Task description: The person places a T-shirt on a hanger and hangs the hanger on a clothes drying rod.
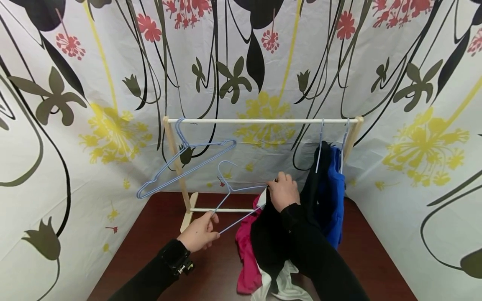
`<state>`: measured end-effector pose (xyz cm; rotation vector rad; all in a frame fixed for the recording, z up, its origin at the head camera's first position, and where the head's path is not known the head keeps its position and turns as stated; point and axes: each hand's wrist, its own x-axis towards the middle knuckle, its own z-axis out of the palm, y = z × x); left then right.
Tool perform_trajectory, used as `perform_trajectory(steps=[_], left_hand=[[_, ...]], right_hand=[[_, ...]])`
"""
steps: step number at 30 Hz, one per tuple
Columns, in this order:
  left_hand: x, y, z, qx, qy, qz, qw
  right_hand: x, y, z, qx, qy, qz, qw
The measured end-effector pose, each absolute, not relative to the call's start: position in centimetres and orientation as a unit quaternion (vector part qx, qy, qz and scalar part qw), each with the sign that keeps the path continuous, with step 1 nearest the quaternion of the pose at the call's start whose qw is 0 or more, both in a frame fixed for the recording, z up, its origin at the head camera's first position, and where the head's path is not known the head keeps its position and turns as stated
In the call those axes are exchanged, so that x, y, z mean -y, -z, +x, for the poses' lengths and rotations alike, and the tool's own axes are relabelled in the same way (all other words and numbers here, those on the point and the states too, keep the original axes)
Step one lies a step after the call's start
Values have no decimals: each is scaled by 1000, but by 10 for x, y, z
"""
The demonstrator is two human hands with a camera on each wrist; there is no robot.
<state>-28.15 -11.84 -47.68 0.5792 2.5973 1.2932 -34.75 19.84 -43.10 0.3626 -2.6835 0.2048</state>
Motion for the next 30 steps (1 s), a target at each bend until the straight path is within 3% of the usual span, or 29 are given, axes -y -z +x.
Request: perform_trajectory(steps=[4, 9, 17, 23, 30], left_hand=[[115, 476, -282, -872, -439, 195, 94], [108, 476, -283, -869, -443, 196, 100], [92, 471, -281, -869, -436, 210, 103], [84, 468, -279, -870, -425, 229, 103], [85, 463, -279, -876, -408, 248, 67]], right_hand=[[-197, 429, -347, 948, -83, 193, 240], [-180, 421, -345, 934, -163, 257, 185], [-143, 409, -336, 919, -278, 254, 114], [-135, 411, -335, 924, -253, 243, 150], [-144, 414, -335, 928, -195, 254, 191]])
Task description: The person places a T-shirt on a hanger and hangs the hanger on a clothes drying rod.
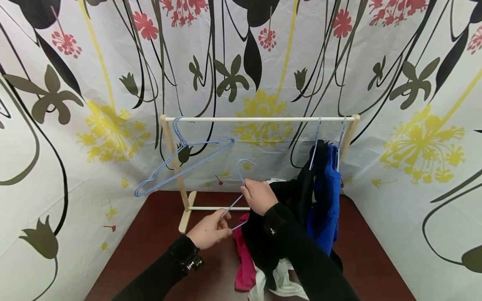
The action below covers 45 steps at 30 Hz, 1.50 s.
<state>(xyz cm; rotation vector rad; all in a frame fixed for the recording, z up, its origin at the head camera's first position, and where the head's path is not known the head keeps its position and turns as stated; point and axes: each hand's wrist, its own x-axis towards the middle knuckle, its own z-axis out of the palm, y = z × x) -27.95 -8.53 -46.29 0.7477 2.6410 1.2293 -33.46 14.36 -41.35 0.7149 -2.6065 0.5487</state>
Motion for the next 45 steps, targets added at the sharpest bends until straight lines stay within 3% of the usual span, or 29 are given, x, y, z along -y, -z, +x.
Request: perform_trajectory(steps=[7, 12, 18, 23, 28, 34, 45], left_hand=[[116, 454, -289, -825, -513, 222, 79], [123, 479, -302, -802, -559, 195, 77], [83, 520, -295, -822, -493, 281, 37], [44, 530, -293, -855, -407, 320, -11], [31, 525, -289, -875, -362, 319, 35], [45, 520, -275, -911, -317, 246, 93], [94, 499, -274, -865, -428, 260, -11]], right_hand=[[-162, 410, -333, 924, -268, 221, 160], [-174, 408, -331, 912, -329, 206, 130], [-178, 411, -328, 910, -341, 203, 120], [-178, 410, -325, 903, -346, 215, 133], [-179, 406, -324, 905, -349, 211, 122], [-187, 406, -322, 919, -321, 192, 125], [-202, 402, -328, 915, -328, 165, 169]])
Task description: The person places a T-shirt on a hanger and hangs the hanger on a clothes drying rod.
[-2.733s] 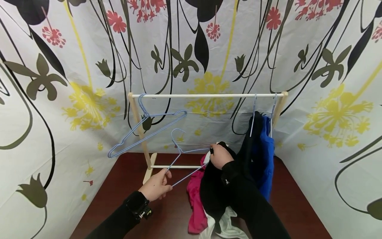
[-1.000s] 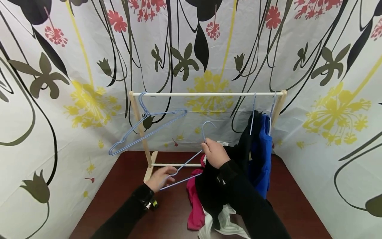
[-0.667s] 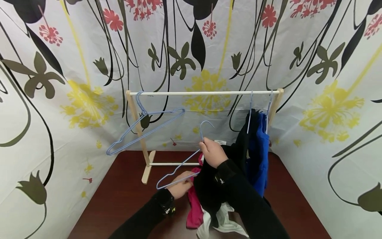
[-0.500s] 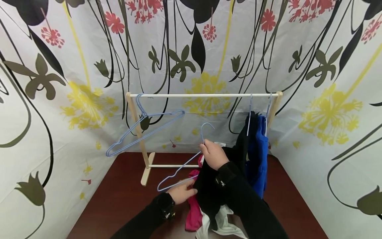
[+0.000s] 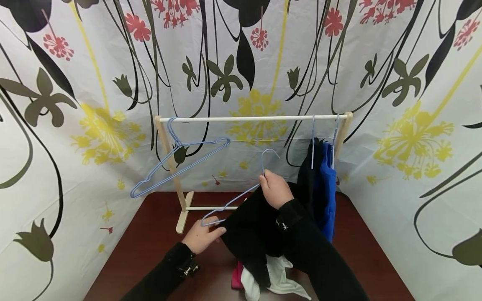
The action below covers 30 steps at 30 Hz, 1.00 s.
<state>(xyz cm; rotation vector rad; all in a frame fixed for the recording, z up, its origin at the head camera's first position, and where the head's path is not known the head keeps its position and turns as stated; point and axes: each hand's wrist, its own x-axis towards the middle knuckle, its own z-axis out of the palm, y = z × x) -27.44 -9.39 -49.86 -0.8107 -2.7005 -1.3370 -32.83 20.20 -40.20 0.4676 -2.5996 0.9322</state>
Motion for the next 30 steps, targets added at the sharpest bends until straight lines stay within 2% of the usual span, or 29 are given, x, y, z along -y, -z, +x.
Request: perform_trajectory(steps=[5, 8, 13, 20, 26, 30], left_hand=[[111, 487, -274, 873, 407, -264, 47], [119, 483, -273, 879, 389, -268, 65], [124, 477, -273, 878, 372, -288, 83], [127, 468, -268, 898, 335, -272, 86], [124, 456, -270, 900, 344, -245, 110], [113, 448, -273, 895, 373, -222, 105]], right_hand=[[-206, 400, -333, 912, -313, 158, 213], [-209, 400, -334, 915, -300, 155, 220], [-212, 398, -334, 922, -289, 157, 207], [-215, 401, -331, 934, -276, 142, 178], [-210, 404, -330, 934, -264, 151, 187], [-206, 407, -330, 931, -270, 155, 188]])
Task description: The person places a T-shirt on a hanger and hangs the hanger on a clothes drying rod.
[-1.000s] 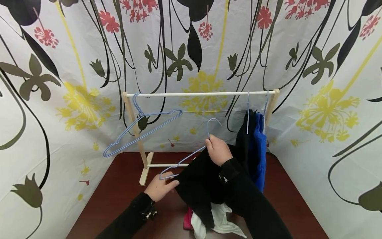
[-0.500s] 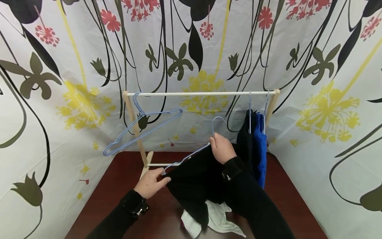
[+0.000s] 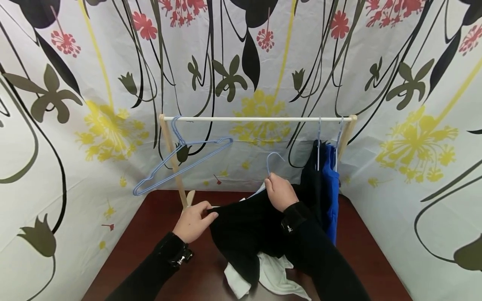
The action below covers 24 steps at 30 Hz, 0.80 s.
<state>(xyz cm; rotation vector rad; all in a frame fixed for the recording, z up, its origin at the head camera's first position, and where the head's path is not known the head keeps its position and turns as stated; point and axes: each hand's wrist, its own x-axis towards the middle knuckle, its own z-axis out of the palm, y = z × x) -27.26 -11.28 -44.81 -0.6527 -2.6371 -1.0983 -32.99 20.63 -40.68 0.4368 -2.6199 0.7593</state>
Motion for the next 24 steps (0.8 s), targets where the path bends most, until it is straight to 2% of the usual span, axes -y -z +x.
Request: perform_trajectory(steps=[9, 18, 24], left_hand=[[85, 438, -274, 898, 380, -206, 85], [57, 429, -279, 899, 363, -222, 103], [41, 427, -281, 903, 357, -214, 103]], right_hand=[[-198, 414, -329, 927, -272, 159, 202], [-182, 420, -328, 922, -264, 198, 203], [-172, 424, -325, 926, -257, 208, 183]])
